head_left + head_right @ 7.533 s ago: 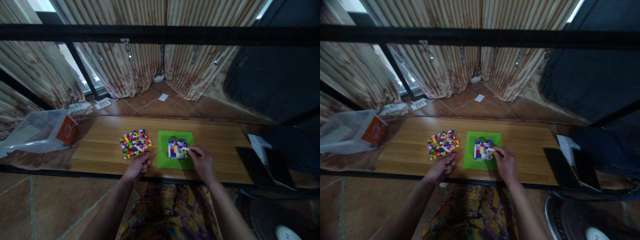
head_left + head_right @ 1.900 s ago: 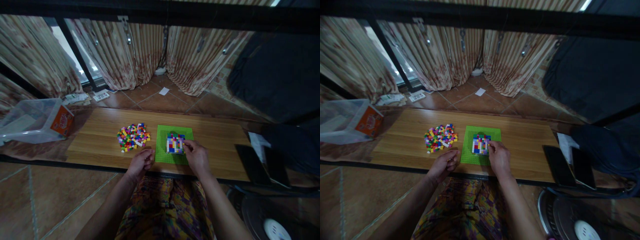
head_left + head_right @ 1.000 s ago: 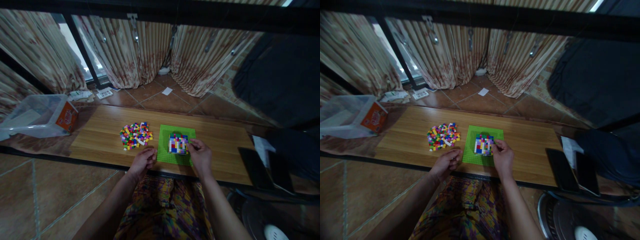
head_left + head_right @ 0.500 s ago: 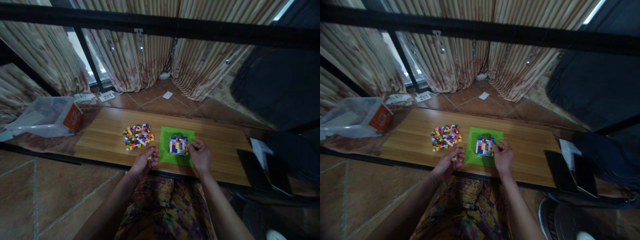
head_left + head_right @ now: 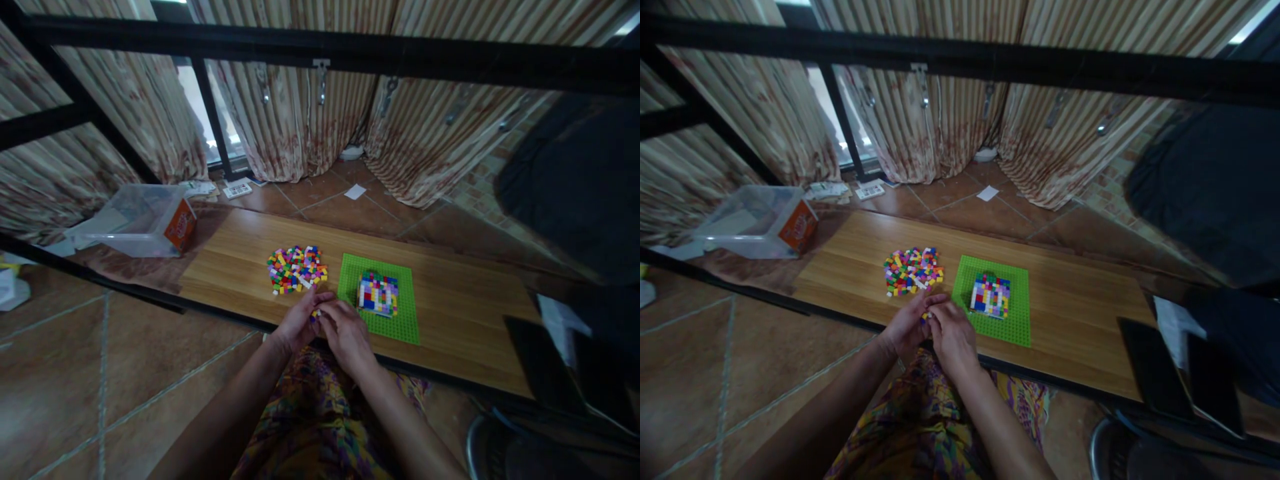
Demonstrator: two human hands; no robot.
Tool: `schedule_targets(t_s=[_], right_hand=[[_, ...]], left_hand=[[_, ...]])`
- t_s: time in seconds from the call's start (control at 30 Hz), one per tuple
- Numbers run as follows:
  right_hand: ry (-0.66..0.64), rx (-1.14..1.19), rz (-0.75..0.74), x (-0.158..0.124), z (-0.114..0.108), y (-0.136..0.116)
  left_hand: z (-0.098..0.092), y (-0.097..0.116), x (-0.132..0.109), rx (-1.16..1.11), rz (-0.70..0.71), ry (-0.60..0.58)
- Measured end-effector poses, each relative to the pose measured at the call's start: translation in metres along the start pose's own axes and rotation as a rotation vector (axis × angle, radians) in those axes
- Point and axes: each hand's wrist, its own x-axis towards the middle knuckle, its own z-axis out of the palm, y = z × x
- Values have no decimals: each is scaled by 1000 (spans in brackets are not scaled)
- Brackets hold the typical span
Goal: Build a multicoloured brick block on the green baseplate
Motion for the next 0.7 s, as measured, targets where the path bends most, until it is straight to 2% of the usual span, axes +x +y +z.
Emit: schedule_targets(t_s=[0.17, 0.33, 0.5, 0.7], right_hand=[[6, -74, 23, 4, 9, 3], [59, 126, 108, 2, 3, -1], [211, 391, 285, -11, -27, 2], [498, 414, 458, -23, -72, 45]], left_hand=[[-3, 1, 1, 24, -29, -28], [0, 1, -2, -2, 1, 1], [6, 3, -5, 31, -1, 3], [6, 4, -5, 75, 2, 0]])
